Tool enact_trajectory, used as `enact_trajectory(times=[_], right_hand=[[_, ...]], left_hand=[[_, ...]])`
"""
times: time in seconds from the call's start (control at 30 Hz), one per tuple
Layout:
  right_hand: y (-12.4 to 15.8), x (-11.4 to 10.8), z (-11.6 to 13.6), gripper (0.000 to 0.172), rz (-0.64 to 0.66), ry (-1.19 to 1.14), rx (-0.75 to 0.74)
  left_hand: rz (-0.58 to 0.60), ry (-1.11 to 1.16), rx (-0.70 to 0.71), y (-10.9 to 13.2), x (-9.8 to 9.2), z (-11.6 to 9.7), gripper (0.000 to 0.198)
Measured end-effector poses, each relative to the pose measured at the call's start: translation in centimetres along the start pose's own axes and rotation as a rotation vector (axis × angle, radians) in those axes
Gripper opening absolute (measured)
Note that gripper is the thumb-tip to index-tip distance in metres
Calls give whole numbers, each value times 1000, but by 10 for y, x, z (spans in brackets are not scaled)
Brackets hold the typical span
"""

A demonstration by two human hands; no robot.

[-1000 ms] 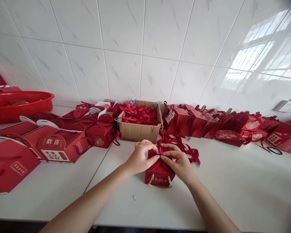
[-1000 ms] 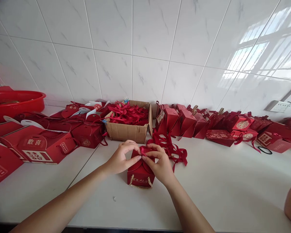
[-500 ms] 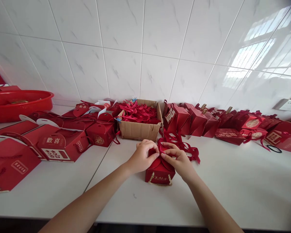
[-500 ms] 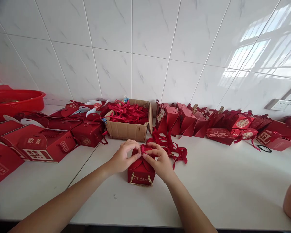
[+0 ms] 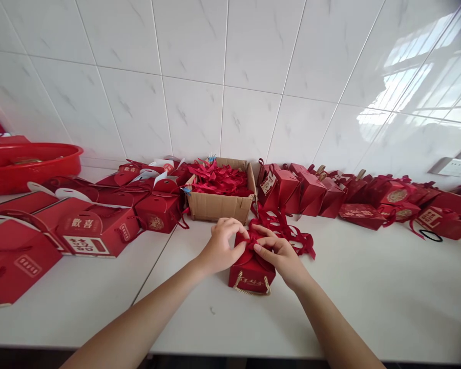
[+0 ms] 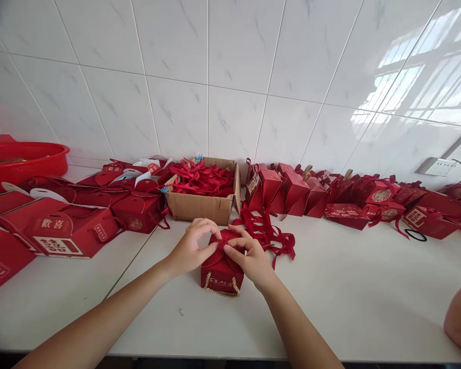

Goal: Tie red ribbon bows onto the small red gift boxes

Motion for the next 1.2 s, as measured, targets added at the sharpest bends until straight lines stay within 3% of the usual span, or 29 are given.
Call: enact_trajectory(times=[0.33, 0.6, 0.9, 1.07, 1.2], right_hand=[[-1, -3, 0, 25, 7, -23, 15], [1, -16, 8, 31, -36, 248, -86], [-5, -32, 3, 31, -7, 442, -141], [-3, -31, 11, 29, -33, 330, -204], [3, -31, 14, 29, 80, 130, -27]], left_hand=[[10, -12, 58, 0, -3, 0, 8], [45, 32, -27, -1, -4, 2, 9], [98, 65, -17, -1, -3, 1, 7], [99, 68, -4, -2, -4, -1, 8], [109, 72, 1, -1, -3, 1, 8]])
Point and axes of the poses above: each hand's wrist, its own y-axis away from the middle knuckle, its own x-axis out of the palm, z = x × y, the point moved 4 cm from there along -y, towards the middle knuckle, and after that the axes turned 5 degrees about -z, right-handed, at the moved point
